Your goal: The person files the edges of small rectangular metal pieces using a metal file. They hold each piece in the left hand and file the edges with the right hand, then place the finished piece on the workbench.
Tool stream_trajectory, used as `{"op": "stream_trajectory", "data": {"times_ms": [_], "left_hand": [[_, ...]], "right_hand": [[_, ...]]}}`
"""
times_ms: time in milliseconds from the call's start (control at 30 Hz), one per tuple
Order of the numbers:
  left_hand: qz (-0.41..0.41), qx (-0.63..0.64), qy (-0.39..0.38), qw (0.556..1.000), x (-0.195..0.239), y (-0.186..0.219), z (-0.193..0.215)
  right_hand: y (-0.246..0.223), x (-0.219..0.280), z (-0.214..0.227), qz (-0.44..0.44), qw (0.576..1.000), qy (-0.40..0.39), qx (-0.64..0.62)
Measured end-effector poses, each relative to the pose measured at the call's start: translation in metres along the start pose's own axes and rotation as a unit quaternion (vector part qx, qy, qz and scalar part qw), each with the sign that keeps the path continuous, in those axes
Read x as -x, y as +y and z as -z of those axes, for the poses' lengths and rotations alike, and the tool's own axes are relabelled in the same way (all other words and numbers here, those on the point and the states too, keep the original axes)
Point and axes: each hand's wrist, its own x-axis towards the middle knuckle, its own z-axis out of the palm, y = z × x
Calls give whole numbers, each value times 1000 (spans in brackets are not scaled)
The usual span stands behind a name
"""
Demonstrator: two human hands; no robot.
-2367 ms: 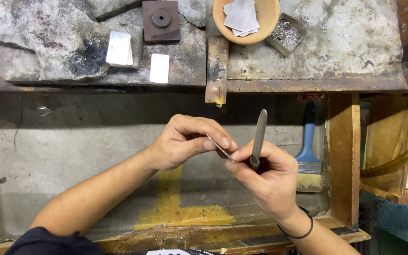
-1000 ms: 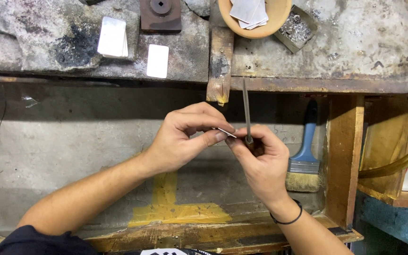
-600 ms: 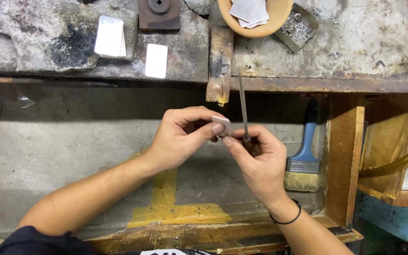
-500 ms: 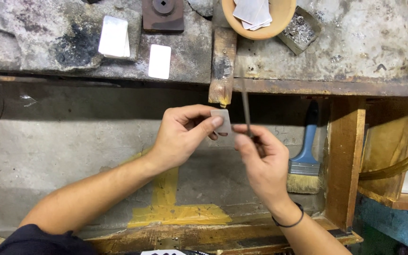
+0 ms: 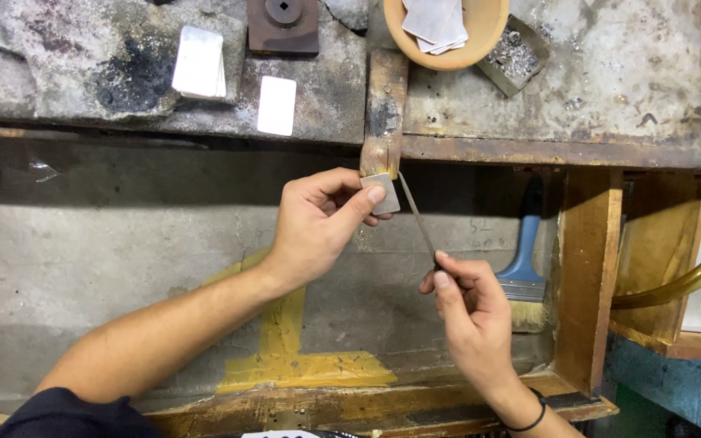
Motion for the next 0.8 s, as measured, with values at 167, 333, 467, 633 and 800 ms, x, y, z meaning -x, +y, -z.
{"op": "stream_trajectory", "data": {"times_ms": [167, 333, 467, 633, 800], "left_hand": [[8, 2, 11, 1000, -1, -4, -1], [-2, 0, 20, 1000, 0, -4, -2], [-30, 0, 32, 999, -2, -18, -1], [-34, 25, 46, 998, -3, -10, -2], [-21, 50, 30, 998, -3, -7, 1]], "right_hand": [[1, 2, -7, 8, 1000, -1, -18], [-4, -9, -21, 40, 999, 15, 4], [-27, -43, -34, 119, 992, 13, 42], [-61, -71, -37, 193, 974, 18, 117], [-56, -56, -15, 135, 986, 9, 93]]}}
